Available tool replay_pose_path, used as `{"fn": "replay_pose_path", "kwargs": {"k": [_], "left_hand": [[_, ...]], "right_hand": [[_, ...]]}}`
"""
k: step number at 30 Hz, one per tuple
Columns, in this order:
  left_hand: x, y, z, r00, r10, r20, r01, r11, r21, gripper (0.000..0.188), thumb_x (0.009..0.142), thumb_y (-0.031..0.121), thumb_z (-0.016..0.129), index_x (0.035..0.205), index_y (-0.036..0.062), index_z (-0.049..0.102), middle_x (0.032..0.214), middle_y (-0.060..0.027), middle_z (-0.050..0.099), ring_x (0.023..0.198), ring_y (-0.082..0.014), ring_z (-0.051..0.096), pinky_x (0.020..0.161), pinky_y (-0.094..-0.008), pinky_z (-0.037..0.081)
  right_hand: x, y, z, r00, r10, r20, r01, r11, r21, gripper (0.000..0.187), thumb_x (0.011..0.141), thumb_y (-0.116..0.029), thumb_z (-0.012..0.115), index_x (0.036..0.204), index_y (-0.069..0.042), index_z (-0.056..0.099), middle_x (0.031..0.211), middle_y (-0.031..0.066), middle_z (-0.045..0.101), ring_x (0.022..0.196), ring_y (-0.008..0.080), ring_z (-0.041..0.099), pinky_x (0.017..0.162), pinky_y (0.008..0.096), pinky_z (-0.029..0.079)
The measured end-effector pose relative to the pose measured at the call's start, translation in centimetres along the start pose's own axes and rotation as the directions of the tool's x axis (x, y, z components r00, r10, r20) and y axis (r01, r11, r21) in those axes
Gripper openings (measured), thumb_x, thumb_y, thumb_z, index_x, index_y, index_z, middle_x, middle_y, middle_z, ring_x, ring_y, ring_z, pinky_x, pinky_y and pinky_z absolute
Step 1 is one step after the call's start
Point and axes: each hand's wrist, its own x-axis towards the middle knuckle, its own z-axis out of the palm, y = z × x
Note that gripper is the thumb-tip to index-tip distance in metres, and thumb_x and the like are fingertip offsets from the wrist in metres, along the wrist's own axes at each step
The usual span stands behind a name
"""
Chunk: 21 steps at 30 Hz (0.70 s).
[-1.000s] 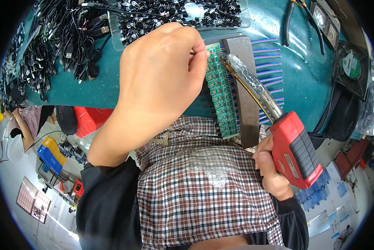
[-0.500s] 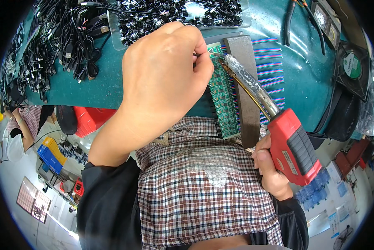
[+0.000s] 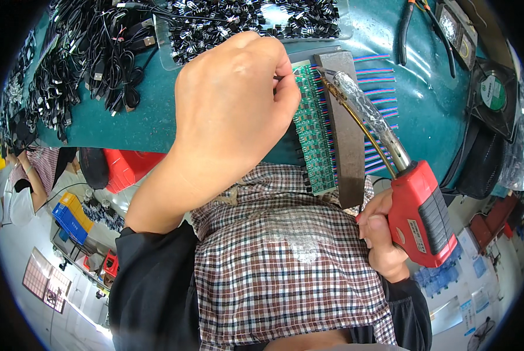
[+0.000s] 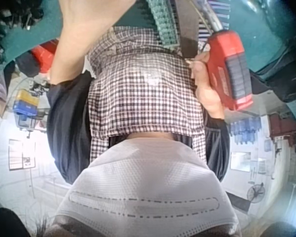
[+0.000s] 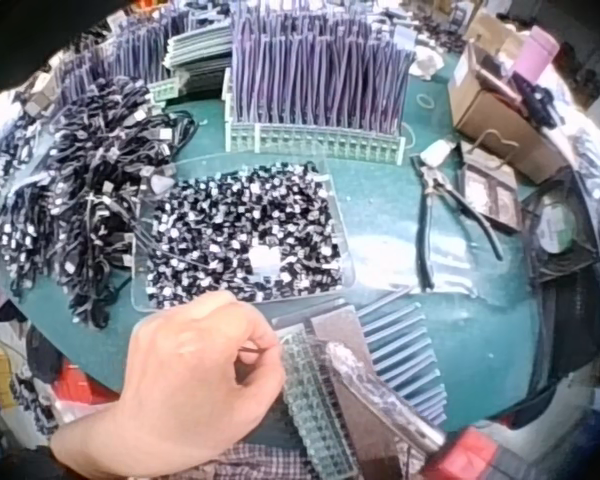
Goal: The person solders wires onto LED strips using a soldering gun.
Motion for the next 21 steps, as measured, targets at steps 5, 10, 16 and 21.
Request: {"fn": "replay_pose_path", "kwargs": {"k": [5, 10, 16, 21], "left_hand": [[-0.1, -0.2, 0.1, 1.0, 0.019, -0.021, -0.018, 1.0, 0.008, 0.008, 0.075, 0.006, 0.072, 0.075, 0.005, 0.064, 0.072, -0.003, 0.062, 0.06, -0.0135, 0.061, 0.052, -0.0258, 0.045], [-0.1, 0.3, -0.2, 1.0, 0.011, -0.027, -0.01, 0.999, 0.038, 0.008, 0.075, 0.006, 0.073, 0.076, 0.0065, 0.064, 0.074, -0.0026, 0.062, 0.057, -0.0143, 0.059, 0.051, -0.0274, 0.045], [-1.3, 0.2, -0.1, 0.995, 0.003, -0.1, 0.001, 0.999, 0.036, 0.01, 0.076, 0.01, 0.076, 0.077, 0.0078, 0.066, 0.079, -0.0017, 0.06, 0.064, -0.0164, 0.059, 0.057, -0.0299, 0.046], [-0.5, -1.5, -0.9, 0.933, 0.153, -0.326, -0.095, 0.978, 0.187, 0.01, 0.072, 0.01, 0.076, 0.08, 0.0115, 0.07, 0.086, -0.0033, 0.056, 0.078, -0.0219, 0.054, 0.067, -0.0349, 0.046]], "right_hand": [[0.1, -0.1, 0.2, 1.0, -0.016, -0.027, 0.016, 1.0, 0.002, 0.019, 0.092, -0.015, 0.061, 0.095, -0.004, 0.045, 0.075, 0.011, 0.056, 0.045, 0.0068, 0.04, 0.043, 0.0212, 0.036], [0.0, 0.2, 0.1, 0.998, -0.054, -0.035, 0.053, 0.998, -0.04, 0.018, 0.092, -0.014, 0.06, 0.094, -0.003, 0.046, 0.075, 0.0113, 0.056, 0.044, 0.0069, 0.039, 0.044, 0.0217, 0.037], [-0.2, 0.3, 0.4, 0.996, -0.046, -0.08, 0.057, 0.989, 0.139, 0.012, 0.092, -0.007, 0.056, 0.096, -0.002, 0.045, 0.074, 0.0105, 0.054, 0.043, 0.007, 0.037, 0.044, 0.0227, 0.037], [-0.4, 0.5, 0.6, 0.992, -0.042, -0.122, 0.068, 0.974, 0.218, 0.012, 0.092, -0.007, 0.055, 0.096, -0.002, 0.045, 0.073, 0.0108, 0.053, 0.042, 0.007, 0.036, 0.042, 0.0227, 0.036]]}}
